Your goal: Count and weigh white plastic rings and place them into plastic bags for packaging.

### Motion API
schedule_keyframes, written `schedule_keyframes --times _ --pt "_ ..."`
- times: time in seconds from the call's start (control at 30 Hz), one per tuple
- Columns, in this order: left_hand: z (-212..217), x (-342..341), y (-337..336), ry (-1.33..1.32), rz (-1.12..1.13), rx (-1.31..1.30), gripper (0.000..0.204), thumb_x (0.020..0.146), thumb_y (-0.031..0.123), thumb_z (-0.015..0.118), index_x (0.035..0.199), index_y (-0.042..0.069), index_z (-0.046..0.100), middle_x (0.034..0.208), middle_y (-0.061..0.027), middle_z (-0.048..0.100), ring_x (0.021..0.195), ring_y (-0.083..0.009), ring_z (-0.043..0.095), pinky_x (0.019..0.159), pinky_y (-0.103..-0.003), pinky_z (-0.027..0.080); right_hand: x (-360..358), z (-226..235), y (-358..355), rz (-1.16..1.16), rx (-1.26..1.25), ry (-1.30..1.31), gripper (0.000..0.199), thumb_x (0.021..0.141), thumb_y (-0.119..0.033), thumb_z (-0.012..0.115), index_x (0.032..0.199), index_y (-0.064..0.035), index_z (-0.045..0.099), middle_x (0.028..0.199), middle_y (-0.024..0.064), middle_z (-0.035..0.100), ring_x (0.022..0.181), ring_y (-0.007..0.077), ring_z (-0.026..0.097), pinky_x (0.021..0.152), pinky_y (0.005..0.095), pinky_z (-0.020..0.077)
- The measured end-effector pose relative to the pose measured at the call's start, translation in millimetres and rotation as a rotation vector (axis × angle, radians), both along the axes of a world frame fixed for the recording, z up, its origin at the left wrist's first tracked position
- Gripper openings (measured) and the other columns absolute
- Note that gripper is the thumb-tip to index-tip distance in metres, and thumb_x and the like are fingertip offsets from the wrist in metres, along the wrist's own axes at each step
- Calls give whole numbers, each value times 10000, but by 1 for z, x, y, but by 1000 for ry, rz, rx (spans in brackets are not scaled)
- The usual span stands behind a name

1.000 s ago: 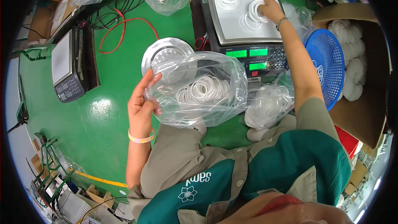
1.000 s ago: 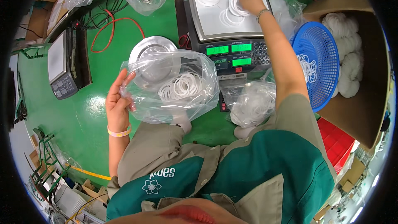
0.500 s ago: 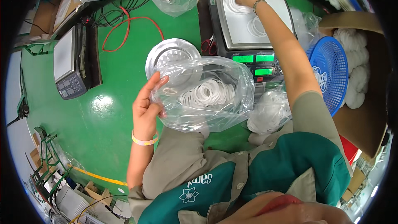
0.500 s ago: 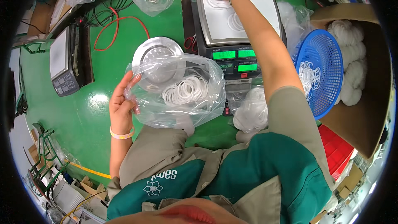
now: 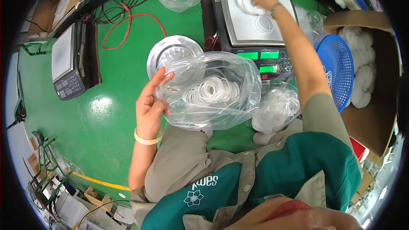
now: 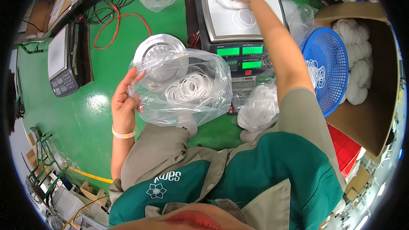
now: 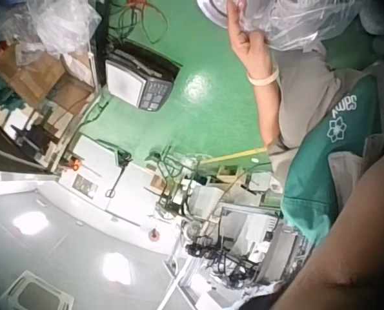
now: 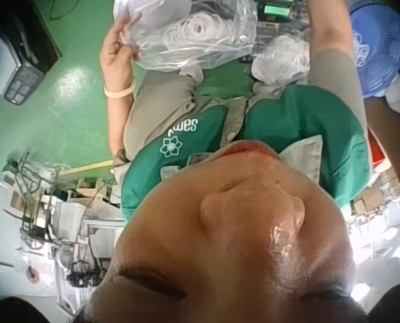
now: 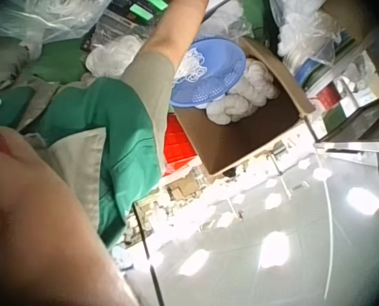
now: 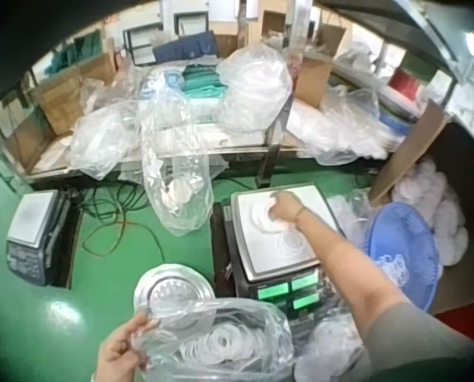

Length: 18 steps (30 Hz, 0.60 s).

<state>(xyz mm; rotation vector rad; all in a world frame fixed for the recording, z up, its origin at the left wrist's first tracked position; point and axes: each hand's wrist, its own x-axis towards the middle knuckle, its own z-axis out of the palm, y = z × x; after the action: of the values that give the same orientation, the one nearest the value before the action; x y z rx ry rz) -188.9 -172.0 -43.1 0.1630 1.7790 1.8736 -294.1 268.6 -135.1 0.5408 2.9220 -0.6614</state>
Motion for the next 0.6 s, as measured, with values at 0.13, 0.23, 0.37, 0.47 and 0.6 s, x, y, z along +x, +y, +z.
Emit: schedule_keyframes --times 0.13,0.23,0.37,0.47,0.6 --pt "1 0 0 10 -7 -12 665 640 -97 345 1294 -5 424 1222 -180 533 534 -10 462 480 -161 385 38 9 39 -33 -428 54 330 719 -105 558 1040 -61 623 925 163 644 831 286 613 771 346 475" --pt "2 0 2 22 -27 -14 666 639 -97 347 1294 -2 425 1221 -176 535 536 -9 464 479 -162 386 72 -5 30 239 -5 175 322 699 -46 565 1018 -63 611 902 160 621 887 301 593 803 365 468" --pt "6 4 8 33 -51 -26 674 641 -97 347 1302 10 421 1240 -168 522 534 -10 462 496 -164 398 97 -17 5 203 257 60 257 683 -48 565 940 -39 578 852 187 596 889 352 587 805 410 474" --pt "10 8 12 95 -110 7 667 648 -99 355 1302 18 427 1263 -147 509 545 -8 465 519 -166 411 102 -18 -3 188 368 20 232 692 -52 556 923 -30 559 864 197 599 854 361 598 762 432 484" --pt "15 9 14 217 -227 -54 667 662 -110 356 1311 28 421 1312 -125 467 700 -38 511 561 -176 435 106 -13 -1 35 320 -93 275 706 -108 550 974 -46 563 954 197 609 872 356 606 761 441 486"
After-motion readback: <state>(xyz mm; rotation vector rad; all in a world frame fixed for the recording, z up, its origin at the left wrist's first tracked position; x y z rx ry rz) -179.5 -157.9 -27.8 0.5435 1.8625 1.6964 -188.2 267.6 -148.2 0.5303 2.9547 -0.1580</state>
